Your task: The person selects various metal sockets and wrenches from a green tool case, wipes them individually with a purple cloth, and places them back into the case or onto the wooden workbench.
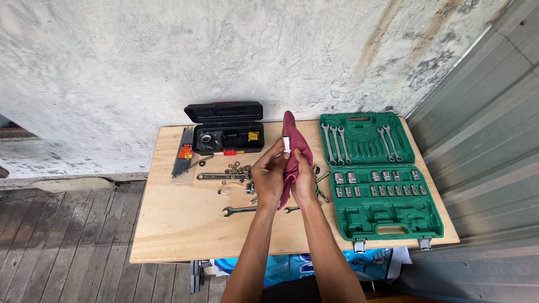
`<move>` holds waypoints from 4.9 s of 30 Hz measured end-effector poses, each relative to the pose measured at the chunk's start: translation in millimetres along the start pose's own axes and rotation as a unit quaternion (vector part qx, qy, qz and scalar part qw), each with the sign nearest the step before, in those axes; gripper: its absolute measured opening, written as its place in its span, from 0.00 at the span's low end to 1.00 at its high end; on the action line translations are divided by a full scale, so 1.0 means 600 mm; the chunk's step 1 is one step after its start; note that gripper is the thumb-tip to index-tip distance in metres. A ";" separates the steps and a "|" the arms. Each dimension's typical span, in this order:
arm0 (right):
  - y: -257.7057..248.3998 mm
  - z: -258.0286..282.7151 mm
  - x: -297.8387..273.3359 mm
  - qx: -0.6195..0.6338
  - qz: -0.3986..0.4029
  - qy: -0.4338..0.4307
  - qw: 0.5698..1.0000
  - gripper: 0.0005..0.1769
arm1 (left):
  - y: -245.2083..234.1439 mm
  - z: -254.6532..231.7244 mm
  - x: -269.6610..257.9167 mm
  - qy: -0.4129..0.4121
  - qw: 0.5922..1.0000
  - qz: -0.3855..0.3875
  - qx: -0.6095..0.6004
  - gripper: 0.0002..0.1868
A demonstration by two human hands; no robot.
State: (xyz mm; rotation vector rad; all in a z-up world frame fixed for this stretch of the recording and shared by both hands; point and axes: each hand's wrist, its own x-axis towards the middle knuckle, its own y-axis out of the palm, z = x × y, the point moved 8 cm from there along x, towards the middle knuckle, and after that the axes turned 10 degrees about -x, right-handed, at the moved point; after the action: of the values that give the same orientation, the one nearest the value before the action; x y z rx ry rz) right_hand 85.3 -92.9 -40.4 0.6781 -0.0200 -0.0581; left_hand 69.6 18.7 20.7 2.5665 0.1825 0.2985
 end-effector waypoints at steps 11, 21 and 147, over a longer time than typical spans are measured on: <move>-0.012 -0.063 0.003 -0.018 -0.002 0.032 0.999 0.23 | -0.071 0.006 0.016 0.037 0.999 0.007 0.026 0.24; 0.049 -0.111 -0.011 -0.098 0.001 0.075 0.992 0.24 | -0.144 -0.047 0.038 0.042 0.997 -0.054 0.036 0.25; -0.563 0.185 -0.066 -0.393 -0.120 0.005 0.912 0.21 | 0.277 0.481 -0.095 -0.158 0.891 0.324 0.277 0.40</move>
State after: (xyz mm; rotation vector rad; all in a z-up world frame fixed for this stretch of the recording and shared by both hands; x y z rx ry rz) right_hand 25.8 -422.5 -165.5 -0.1329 0.0935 -0.2846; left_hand 97.9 -277.6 -139.4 3.1221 -0.8433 0.0566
